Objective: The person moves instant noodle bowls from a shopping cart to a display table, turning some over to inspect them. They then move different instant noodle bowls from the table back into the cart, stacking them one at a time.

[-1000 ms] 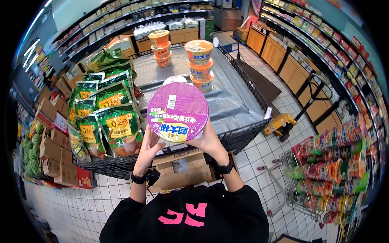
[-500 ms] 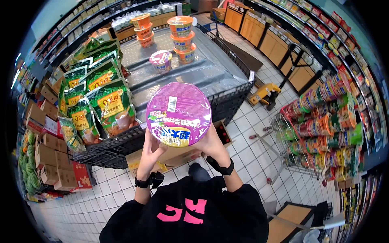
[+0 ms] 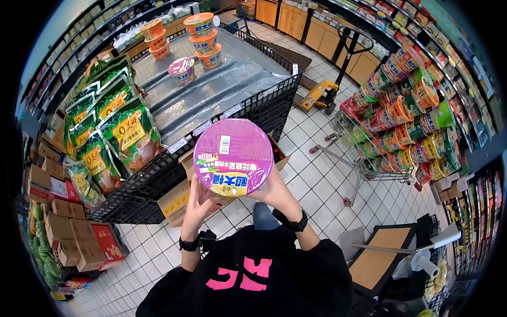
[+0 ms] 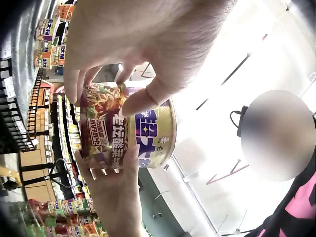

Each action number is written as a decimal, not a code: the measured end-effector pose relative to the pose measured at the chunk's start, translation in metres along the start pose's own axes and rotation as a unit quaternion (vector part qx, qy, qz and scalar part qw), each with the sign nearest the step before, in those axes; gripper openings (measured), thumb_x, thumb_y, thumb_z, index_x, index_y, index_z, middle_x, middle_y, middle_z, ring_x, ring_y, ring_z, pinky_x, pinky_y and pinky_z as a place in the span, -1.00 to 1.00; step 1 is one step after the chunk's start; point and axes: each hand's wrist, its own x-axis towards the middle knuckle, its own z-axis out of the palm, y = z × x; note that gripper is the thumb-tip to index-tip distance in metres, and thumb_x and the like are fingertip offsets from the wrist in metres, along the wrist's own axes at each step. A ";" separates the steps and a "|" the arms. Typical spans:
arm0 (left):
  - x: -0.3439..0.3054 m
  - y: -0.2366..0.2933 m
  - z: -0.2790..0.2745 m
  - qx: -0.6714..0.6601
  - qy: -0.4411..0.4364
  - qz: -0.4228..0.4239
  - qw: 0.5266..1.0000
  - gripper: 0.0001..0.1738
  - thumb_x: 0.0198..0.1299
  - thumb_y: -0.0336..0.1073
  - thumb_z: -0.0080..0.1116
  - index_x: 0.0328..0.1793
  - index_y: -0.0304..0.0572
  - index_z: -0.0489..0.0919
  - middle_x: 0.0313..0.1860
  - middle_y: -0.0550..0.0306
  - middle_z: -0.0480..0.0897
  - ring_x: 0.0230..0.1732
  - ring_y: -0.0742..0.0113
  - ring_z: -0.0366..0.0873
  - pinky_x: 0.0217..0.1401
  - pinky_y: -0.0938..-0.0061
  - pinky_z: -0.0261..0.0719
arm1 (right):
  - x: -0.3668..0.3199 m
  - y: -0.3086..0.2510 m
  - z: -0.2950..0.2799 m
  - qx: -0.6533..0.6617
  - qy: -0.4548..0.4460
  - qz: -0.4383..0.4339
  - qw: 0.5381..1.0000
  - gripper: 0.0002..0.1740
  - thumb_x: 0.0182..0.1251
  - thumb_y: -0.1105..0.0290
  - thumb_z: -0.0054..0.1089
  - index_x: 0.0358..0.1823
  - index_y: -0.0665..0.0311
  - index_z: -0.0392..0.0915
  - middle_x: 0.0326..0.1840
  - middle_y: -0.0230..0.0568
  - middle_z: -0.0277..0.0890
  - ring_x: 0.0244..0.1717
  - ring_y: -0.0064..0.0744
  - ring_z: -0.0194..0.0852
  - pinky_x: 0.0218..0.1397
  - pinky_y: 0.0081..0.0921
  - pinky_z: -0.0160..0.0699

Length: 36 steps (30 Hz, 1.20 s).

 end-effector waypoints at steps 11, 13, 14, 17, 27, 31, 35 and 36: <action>0.001 -0.025 0.026 0.012 -0.066 -0.026 0.997 -0.20 0.13 -0.65 0.04 0.50 -0.13 0.05 0.37 -0.02 0.31 0.44 0.17 0.28 0.47 0.25 0.27 | -0.059 0.006 -0.013 0.004 0.072 0.006 0.997 0.12 -0.15 0.43 0.67 0.46 0.30 0.12 0.34 -0.12 0.37 0.36 -0.31 0.34 0.40 -0.36 0.32; 0.009 -0.034 0.040 0.007 -0.098 -0.036 0.994 -0.22 0.12 -0.65 0.04 0.48 -0.15 0.07 0.38 -0.01 0.30 0.43 0.18 0.28 0.47 0.25 0.26 | -0.075 0.008 -0.028 0.003 0.108 0.009 0.994 0.12 -0.15 0.42 0.67 0.45 0.31 0.11 0.33 -0.12 0.37 0.35 -0.31 0.35 0.40 -0.36 0.33; 0.013 -0.038 0.050 0.003 -0.119 -0.040 0.992 -0.22 0.12 -0.65 0.04 0.48 -0.15 0.08 0.38 -0.01 0.31 0.41 0.19 0.29 0.47 0.25 0.24 | -0.084 0.010 -0.036 -0.006 0.128 0.016 0.992 0.12 -0.16 0.41 0.68 0.45 0.31 0.12 0.33 -0.12 0.37 0.35 -0.31 0.35 0.39 -0.37 0.34; 0.023 -0.057 0.079 -0.007 -0.170 -0.053 0.984 -0.22 0.11 -0.65 0.06 0.48 -0.15 0.09 0.38 0.02 0.31 0.38 0.20 0.30 0.47 0.24 0.22 | -0.113 0.010 -0.060 0.004 0.176 0.046 0.983 0.14 -0.17 0.37 0.70 0.44 0.32 0.11 0.33 -0.12 0.38 0.35 -0.31 0.36 0.38 -0.36 0.37; 0.026 -0.089 0.200 0.021 -0.300 -0.095 0.949 -0.18 0.12 -0.65 0.06 0.51 -0.18 0.05 0.49 -0.03 0.23 0.41 0.21 0.28 0.46 0.27 0.24 | -0.219 0.004 -0.140 -0.049 0.300 0.072 0.950 0.14 -0.18 0.29 0.72 0.42 0.35 0.13 0.28 -0.10 0.42 0.29 -0.31 0.40 0.33 -0.35 0.40; 0.014 -0.105 0.239 0.025 -0.329 -0.111 0.938 -0.16 0.12 -0.65 0.07 0.54 -0.18 0.03 0.52 -0.04 0.19 0.42 0.20 0.27 0.45 0.26 0.26 | -0.261 -0.002 -0.163 -0.036 0.331 0.092 0.938 0.14 -0.19 0.26 0.73 0.41 0.36 0.14 0.26 -0.09 0.43 0.28 -0.31 0.41 0.32 -0.36 0.40; -0.002 -0.116 0.277 0.027 -0.346 -0.119 0.930 -0.12 0.13 -0.65 0.07 0.58 -0.15 0.00 0.54 -0.02 0.16 0.41 0.20 0.28 0.43 0.27 0.31 | -0.299 -0.002 -0.185 -0.034 0.351 0.086 0.932 0.13 -0.18 0.26 0.73 0.40 0.36 0.14 0.26 -0.08 0.42 0.28 -0.31 0.41 0.32 -0.35 0.39; -0.006 -0.115 0.288 0.031 -0.346 -0.131 0.929 -0.15 0.13 -0.62 0.08 0.55 -0.14 0.01 0.49 0.00 0.23 0.43 0.22 0.28 0.45 0.31 0.27 | -0.309 0.001 -0.191 -0.036 0.356 0.080 0.930 0.13 -0.18 0.26 0.73 0.40 0.36 0.15 0.26 -0.08 0.43 0.28 -0.31 0.41 0.33 -0.35 0.39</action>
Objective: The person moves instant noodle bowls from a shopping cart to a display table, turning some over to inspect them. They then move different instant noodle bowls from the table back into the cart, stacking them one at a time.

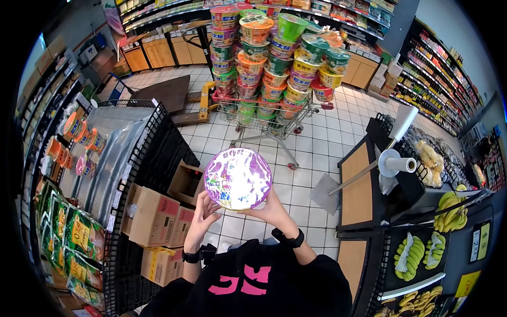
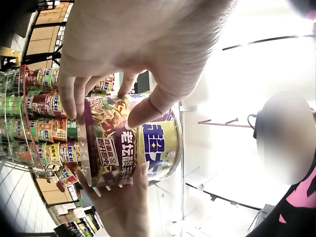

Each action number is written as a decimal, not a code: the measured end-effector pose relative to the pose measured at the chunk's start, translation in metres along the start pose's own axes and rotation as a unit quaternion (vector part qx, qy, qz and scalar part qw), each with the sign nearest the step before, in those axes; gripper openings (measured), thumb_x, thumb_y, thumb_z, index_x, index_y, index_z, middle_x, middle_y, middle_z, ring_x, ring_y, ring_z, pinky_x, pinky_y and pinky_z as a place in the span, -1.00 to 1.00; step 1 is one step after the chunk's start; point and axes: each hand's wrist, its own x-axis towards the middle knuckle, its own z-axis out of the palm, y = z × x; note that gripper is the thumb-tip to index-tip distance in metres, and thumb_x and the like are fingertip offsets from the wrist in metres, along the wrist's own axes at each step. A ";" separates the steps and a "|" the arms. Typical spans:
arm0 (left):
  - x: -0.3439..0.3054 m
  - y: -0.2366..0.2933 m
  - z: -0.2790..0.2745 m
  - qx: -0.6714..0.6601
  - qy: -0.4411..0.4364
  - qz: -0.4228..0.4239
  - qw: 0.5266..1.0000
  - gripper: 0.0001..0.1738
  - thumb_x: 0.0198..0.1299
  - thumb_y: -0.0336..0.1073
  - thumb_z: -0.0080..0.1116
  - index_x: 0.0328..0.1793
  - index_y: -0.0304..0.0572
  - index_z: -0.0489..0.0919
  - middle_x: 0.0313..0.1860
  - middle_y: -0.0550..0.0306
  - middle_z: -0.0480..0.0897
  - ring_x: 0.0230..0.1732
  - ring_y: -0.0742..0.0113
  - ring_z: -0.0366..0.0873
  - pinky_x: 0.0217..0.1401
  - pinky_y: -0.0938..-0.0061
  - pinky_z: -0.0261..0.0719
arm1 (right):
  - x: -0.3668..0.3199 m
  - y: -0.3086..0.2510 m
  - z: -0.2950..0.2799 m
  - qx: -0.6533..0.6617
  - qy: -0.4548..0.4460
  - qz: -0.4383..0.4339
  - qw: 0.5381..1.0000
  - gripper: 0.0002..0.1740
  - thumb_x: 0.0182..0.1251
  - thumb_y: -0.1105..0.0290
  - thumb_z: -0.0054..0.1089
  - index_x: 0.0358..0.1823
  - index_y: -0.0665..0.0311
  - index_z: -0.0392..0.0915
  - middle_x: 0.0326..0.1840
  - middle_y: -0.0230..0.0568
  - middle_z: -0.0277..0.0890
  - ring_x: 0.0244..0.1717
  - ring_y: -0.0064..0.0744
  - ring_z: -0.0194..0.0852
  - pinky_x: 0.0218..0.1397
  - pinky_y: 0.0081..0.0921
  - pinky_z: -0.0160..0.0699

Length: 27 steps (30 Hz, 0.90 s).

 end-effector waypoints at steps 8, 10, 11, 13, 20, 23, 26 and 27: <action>0.034 -0.030 0.077 -0.017 -0.039 -0.040 0.998 -0.14 0.09 -0.69 0.01 0.55 -0.12 0.03 0.44 0.06 0.31 0.37 0.26 0.33 0.37 0.40 0.35 | -0.031 0.014 -0.087 0.015 0.051 -0.001 0.999 0.10 -0.18 0.27 0.72 0.40 0.32 0.19 0.26 -0.13 0.45 0.29 -0.31 0.41 0.34 -0.34 0.38; 0.044 -0.039 0.096 -0.007 -0.059 -0.036 0.998 -0.12 0.09 -0.69 0.02 0.56 -0.13 0.02 0.45 0.05 0.29 0.38 0.25 0.33 0.39 0.38 0.34 | -0.041 0.018 -0.109 0.006 0.063 0.005 0.998 0.09 -0.18 0.27 0.72 0.39 0.33 0.20 0.26 -0.12 0.45 0.28 -0.31 0.41 0.33 -0.34 0.39; 0.049 -0.043 0.105 0.004 -0.075 -0.030 0.997 -0.11 0.09 -0.69 0.04 0.58 -0.14 0.02 0.46 0.04 0.28 0.38 0.24 0.33 0.41 0.37 0.33 | -0.045 0.020 -0.120 -0.001 0.070 0.010 0.997 0.08 -0.18 0.28 0.72 0.39 0.33 0.20 0.25 -0.11 0.45 0.28 -0.31 0.42 0.32 -0.35 0.40; 0.057 -0.051 0.120 0.023 -0.098 -0.025 0.995 -0.10 0.13 -0.69 0.05 0.60 -0.15 0.00 0.49 0.02 0.24 0.40 0.23 0.31 0.44 0.33 0.31 | -0.055 0.027 -0.141 -0.016 0.081 0.013 0.997 0.08 -0.18 0.28 0.72 0.38 0.33 0.20 0.25 -0.11 0.45 0.27 -0.30 0.43 0.32 -0.35 0.41; 0.080 -0.069 0.165 -0.002 -0.131 -0.084 0.988 -0.07 0.19 -0.66 0.06 0.65 -0.16 -0.07 0.56 -0.04 0.13 0.48 0.15 0.27 0.50 0.25 0.30 | -0.071 0.047 -0.192 0.003 0.104 0.039 0.994 0.08 -0.19 0.30 0.72 0.39 0.33 0.21 0.25 -0.11 0.45 0.27 -0.30 0.43 0.32 -0.33 0.41; 0.093 -0.068 0.175 0.001 -0.148 -0.129 0.981 -0.06 0.19 -0.66 0.06 0.66 -0.14 -0.08 0.56 -0.02 0.13 0.47 0.15 0.28 0.50 0.28 0.29 | -0.073 0.060 -0.204 0.023 0.125 0.038 0.991 0.08 -0.20 0.32 0.71 0.39 0.32 0.21 0.24 -0.12 0.46 0.26 -0.30 0.44 0.31 -0.33 0.42; 0.111 -0.067 0.183 0.005 -0.160 -0.136 0.978 -0.07 0.19 -0.67 0.05 0.67 -0.12 -0.06 0.57 0.01 0.11 0.47 0.17 0.28 0.50 0.29 0.29 | -0.067 0.063 -0.216 0.050 0.142 0.041 0.988 0.07 -0.19 0.33 0.71 0.39 0.32 0.22 0.24 -0.13 0.47 0.26 -0.32 0.44 0.30 -0.34 0.43; 0.118 -0.068 0.185 0.006 -0.163 -0.139 0.977 -0.07 0.19 -0.67 0.05 0.67 -0.12 -0.06 0.57 0.01 0.11 0.47 0.17 0.28 0.50 0.29 0.29 | -0.065 0.062 -0.220 0.063 0.147 0.044 0.986 0.06 -0.19 0.33 0.71 0.38 0.32 0.23 0.24 -0.13 0.47 0.26 -0.32 0.44 0.30 -0.33 0.43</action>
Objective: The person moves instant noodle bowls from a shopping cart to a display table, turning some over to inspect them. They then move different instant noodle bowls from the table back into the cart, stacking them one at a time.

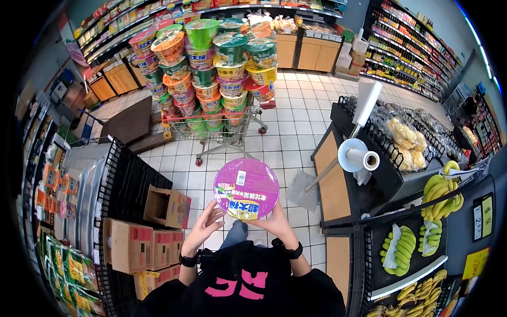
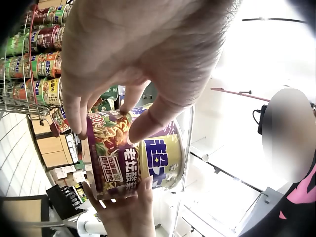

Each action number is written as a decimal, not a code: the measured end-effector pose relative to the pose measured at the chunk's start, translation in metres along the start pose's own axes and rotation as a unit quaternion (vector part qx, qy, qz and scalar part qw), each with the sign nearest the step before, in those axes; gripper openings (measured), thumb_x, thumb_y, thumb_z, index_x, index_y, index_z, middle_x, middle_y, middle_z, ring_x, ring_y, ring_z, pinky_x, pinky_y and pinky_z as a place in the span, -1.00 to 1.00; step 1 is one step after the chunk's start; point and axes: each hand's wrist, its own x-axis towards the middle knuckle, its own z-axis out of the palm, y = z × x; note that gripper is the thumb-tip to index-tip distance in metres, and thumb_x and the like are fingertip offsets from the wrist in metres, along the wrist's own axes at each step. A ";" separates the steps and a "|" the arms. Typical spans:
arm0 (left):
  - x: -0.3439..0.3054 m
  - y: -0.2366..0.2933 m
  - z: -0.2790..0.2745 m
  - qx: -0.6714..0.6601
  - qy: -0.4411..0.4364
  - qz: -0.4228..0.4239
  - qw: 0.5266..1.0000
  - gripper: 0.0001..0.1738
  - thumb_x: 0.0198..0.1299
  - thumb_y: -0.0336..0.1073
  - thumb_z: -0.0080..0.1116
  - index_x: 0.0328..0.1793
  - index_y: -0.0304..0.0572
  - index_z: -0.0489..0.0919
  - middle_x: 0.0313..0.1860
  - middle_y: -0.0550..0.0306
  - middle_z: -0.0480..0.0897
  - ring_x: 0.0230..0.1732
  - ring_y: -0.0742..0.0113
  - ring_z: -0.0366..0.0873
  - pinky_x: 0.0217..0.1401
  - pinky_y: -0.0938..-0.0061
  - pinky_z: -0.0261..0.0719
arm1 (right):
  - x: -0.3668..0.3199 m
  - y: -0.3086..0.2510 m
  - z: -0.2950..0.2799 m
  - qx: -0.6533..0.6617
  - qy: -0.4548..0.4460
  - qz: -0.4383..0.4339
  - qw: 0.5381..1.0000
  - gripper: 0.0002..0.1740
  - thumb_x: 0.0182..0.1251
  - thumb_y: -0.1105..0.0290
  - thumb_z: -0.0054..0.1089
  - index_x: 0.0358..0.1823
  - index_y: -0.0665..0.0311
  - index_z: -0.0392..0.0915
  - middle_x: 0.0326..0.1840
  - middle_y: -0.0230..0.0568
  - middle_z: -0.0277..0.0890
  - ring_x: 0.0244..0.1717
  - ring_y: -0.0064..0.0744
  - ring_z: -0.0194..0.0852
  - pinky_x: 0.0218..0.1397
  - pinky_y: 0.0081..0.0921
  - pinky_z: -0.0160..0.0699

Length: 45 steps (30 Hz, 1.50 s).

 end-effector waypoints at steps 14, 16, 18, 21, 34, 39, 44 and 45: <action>0.174 0.047 -0.024 0.045 -0.083 0.121 0.988 -0.09 0.13 -0.74 0.05 0.64 -0.17 0.06 0.63 0.04 0.00 0.47 0.23 0.25 0.50 0.30 0.27 | 0.127 -0.003 -0.066 -0.026 0.079 -0.033 0.996 -0.05 -0.21 0.36 0.70 0.30 0.32 0.36 0.21 -0.14 0.52 0.24 -0.32 0.47 0.29 -0.31 0.46; 0.204 0.064 -0.033 0.058 -0.092 0.149 0.983 -0.09 0.14 -0.74 0.04 0.64 -0.18 0.06 0.63 0.04 0.00 0.46 0.24 0.26 0.50 0.29 0.26 | 0.159 -0.016 -0.072 -0.025 0.087 -0.048 0.995 -0.07 -0.22 0.37 0.70 0.28 0.31 0.39 0.19 -0.15 0.54 0.23 -0.33 0.48 0.28 -0.32 0.47; 0.231 0.075 -0.043 0.058 -0.100 0.167 0.979 -0.10 0.15 -0.74 0.05 0.64 -0.20 0.05 0.63 0.03 0.00 0.46 0.25 0.27 0.52 0.29 0.24 | 0.190 -0.027 -0.077 -0.016 0.092 -0.070 0.993 -0.11 -0.23 0.40 0.70 0.24 0.32 0.43 0.17 -0.16 0.56 0.20 -0.37 0.50 0.26 -0.35 0.49; 0.268 0.094 -0.057 0.057 -0.105 0.189 0.975 -0.10 0.13 -0.80 0.02 0.62 -0.35 0.00 0.59 -0.01 0.09 0.53 0.21 0.18 0.54 0.26 0.21 | 0.234 -0.032 -0.089 -0.032 0.089 -0.090 0.991 -0.11 -0.22 0.39 0.70 0.24 0.32 0.42 0.16 -0.18 0.57 0.18 -0.40 0.52 0.24 -0.37 0.51; 0.380 0.166 -0.079 0.088 -0.163 0.273 0.944 -0.01 0.00 -0.78 -0.13 0.66 -0.23 -0.04 0.69 -0.01 -0.23 0.65 0.10 -0.06 0.64 0.17 -0.01 | 0.352 -0.074 -0.117 -0.092 0.156 -0.092 0.979 -0.19 -0.24 0.43 0.69 0.16 0.32 0.47 0.07 -0.22 0.60 0.07 -0.44 0.57 0.15 -0.42 0.56; 0.428 0.180 -0.074 0.040 -0.167 0.291 0.941 -0.13 0.12 -0.78 -0.06 0.61 -0.38 -0.01 0.65 -0.02 -0.18 0.66 0.08 -0.13 0.65 0.15 -0.07 | 0.397 -0.104 -0.134 -0.049 0.144 -0.145 0.978 -0.12 -0.25 0.46 0.68 0.20 0.35 0.39 0.08 -0.22 0.57 0.10 -0.44 0.54 0.17 -0.42 0.55; 0.454 0.198 -0.061 0.020 -0.131 0.295 0.946 -0.10 0.18 -0.73 -0.06 0.64 -0.35 -0.13 0.68 0.00 -0.23 0.65 0.05 -0.11 0.65 0.17 -0.07 | 0.449 -0.113 -0.163 -0.079 0.128 -0.133 0.980 0.08 -0.23 0.40 0.69 0.36 0.35 0.18 0.29 -0.13 0.38 0.34 -0.32 0.33 0.43 -0.33 0.27; 0.459 0.199 -0.060 0.014 -0.128 0.293 0.947 -0.10 0.19 -0.72 -0.06 0.64 -0.33 -0.14 0.68 -0.01 -0.23 0.64 0.04 -0.08 0.63 0.16 0.00 | 0.459 -0.119 -0.164 -0.091 0.130 -0.175 0.972 0.08 -0.22 0.35 0.67 0.37 0.35 0.18 0.31 -0.11 0.33 0.39 -0.28 0.24 0.48 -0.32 0.14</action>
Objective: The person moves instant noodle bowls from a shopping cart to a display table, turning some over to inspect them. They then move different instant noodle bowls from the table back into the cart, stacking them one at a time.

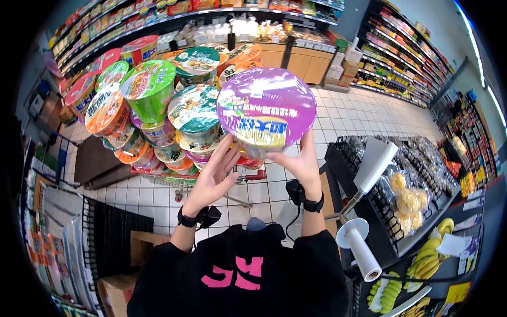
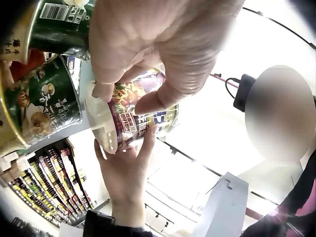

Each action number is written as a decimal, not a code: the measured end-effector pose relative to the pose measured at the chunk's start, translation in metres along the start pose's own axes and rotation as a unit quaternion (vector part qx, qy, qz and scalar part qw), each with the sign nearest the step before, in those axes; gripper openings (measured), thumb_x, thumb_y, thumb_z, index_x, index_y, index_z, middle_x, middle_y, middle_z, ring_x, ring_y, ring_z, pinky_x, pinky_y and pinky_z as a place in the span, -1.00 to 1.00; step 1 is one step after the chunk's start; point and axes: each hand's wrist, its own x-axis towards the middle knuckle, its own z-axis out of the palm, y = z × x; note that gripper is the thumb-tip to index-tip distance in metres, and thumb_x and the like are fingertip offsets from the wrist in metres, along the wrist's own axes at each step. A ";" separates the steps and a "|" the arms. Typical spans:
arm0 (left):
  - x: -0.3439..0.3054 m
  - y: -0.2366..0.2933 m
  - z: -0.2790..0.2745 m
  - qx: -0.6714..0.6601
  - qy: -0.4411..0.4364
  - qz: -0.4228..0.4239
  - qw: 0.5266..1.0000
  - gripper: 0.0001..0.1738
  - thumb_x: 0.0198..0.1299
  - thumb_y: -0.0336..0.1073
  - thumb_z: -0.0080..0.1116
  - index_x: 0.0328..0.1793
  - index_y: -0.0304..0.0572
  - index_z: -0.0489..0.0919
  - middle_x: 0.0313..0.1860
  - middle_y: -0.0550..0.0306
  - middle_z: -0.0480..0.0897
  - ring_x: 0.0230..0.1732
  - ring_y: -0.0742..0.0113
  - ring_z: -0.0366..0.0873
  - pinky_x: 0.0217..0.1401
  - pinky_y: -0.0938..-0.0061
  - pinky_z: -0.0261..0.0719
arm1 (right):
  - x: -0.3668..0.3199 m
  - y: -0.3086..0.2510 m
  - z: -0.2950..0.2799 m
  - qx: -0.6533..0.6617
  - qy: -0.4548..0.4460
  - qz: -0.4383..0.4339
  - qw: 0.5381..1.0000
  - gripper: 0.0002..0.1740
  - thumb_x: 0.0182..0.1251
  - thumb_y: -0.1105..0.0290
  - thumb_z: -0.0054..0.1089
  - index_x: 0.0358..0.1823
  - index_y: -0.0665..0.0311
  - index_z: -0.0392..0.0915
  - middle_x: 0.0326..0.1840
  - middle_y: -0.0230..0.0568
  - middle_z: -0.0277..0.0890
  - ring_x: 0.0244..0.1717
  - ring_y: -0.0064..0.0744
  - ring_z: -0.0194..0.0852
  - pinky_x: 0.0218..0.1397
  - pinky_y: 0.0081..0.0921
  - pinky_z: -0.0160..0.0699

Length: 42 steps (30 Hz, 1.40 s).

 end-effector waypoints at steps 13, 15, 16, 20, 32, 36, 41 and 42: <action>0.041 -0.021 -0.015 0.009 0.023 -0.004 1.000 -0.03 0.24 -0.63 0.03 0.67 -0.22 -0.24 0.65 -0.01 -0.11 0.44 0.13 0.27 0.31 0.28 0.48 | 0.084 0.025 -0.002 0.029 -0.094 -0.049 0.994 0.24 -0.14 0.23 0.63 0.55 0.34 0.00 0.42 -0.07 0.26 0.46 -0.23 0.15 0.52 -0.26 0.05; 0.042 -0.019 -0.016 -0.021 0.023 -0.044 0.999 -0.03 0.26 -0.64 0.02 0.68 -0.21 -0.26 0.62 0.00 -0.01 0.35 0.18 0.35 0.24 0.34 0.52 | 0.088 0.026 0.001 0.012 -0.106 -0.060 0.993 0.25 -0.15 0.23 0.63 0.55 0.35 -0.02 0.44 -0.05 0.24 0.47 -0.20 0.14 0.53 -0.23 0.05; 0.043 -0.019 -0.015 -0.015 0.036 -0.035 0.999 -0.02 0.27 -0.64 0.02 0.67 -0.21 -0.29 0.59 0.01 0.06 0.27 0.21 0.40 0.19 0.36 0.54 | 0.091 0.032 0.000 0.001 -0.110 -0.057 0.992 0.27 -0.15 0.22 0.64 0.56 0.35 -0.04 0.47 -0.02 0.21 0.48 -0.16 0.13 0.53 -0.22 0.06; 0.045 -0.018 -0.008 -0.031 0.079 -0.028 0.996 0.04 0.14 -0.66 0.07 0.67 -0.29 -0.26 0.59 -0.01 0.07 0.29 0.17 0.40 0.18 0.38 0.48 | 0.095 0.039 0.004 0.014 -0.113 -0.061 0.992 0.29 -0.13 0.18 0.64 0.57 0.34 -0.06 0.49 0.01 0.17 0.50 -0.13 0.12 0.53 -0.21 0.07; 0.043 -0.029 -0.005 0.003 0.103 -0.033 0.994 -0.02 0.24 -0.61 0.06 0.67 -0.27 -0.25 0.62 0.03 0.02 0.30 0.18 0.40 0.29 0.31 0.48 | 0.097 0.047 0.000 0.039 -0.146 -0.098 0.984 0.34 -0.09 0.12 0.62 0.60 0.30 -0.19 0.57 0.07 0.01 0.57 -0.04 0.00 0.58 -0.10 -0.03; 0.035 -0.026 -0.002 0.026 0.106 -0.046 0.993 -0.04 0.25 -0.60 0.07 0.67 -0.27 -0.21 0.66 0.05 -0.08 0.39 0.14 0.35 0.36 0.26 0.42 | 0.088 0.043 0.000 0.014 -0.110 -0.127 0.986 0.22 0.02 0.22 0.53 0.59 0.30 -0.16 0.60 0.08 -0.07 0.60 -0.06 -0.07 0.60 -0.08 -0.08; 0.018 -0.012 0.008 0.050 0.134 -0.051 0.988 -0.04 0.17 -0.53 0.13 0.65 -0.35 -0.12 0.69 -0.07 -0.16 0.42 0.08 0.34 0.40 0.22 0.35 | 0.073 0.031 -0.002 0.004 -0.032 -0.174 0.984 -0.14 0.20 0.38 0.28 0.49 0.40 0.05 0.53 0.07 0.10 0.56 -0.10 0.02 0.58 -0.11 -0.01; 0.014 -0.007 0.011 0.056 0.136 -0.059 0.987 -0.04 0.18 -0.51 0.13 0.65 -0.34 -0.12 0.68 -0.08 -0.15 0.43 0.08 0.33 0.41 0.21 0.34 | 0.067 0.029 -0.003 0.022 -0.009 -0.201 0.979 -0.22 0.22 0.38 0.25 0.44 0.43 0.12 0.47 0.13 0.18 0.49 -0.08 0.13 0.52 -0.11 0.10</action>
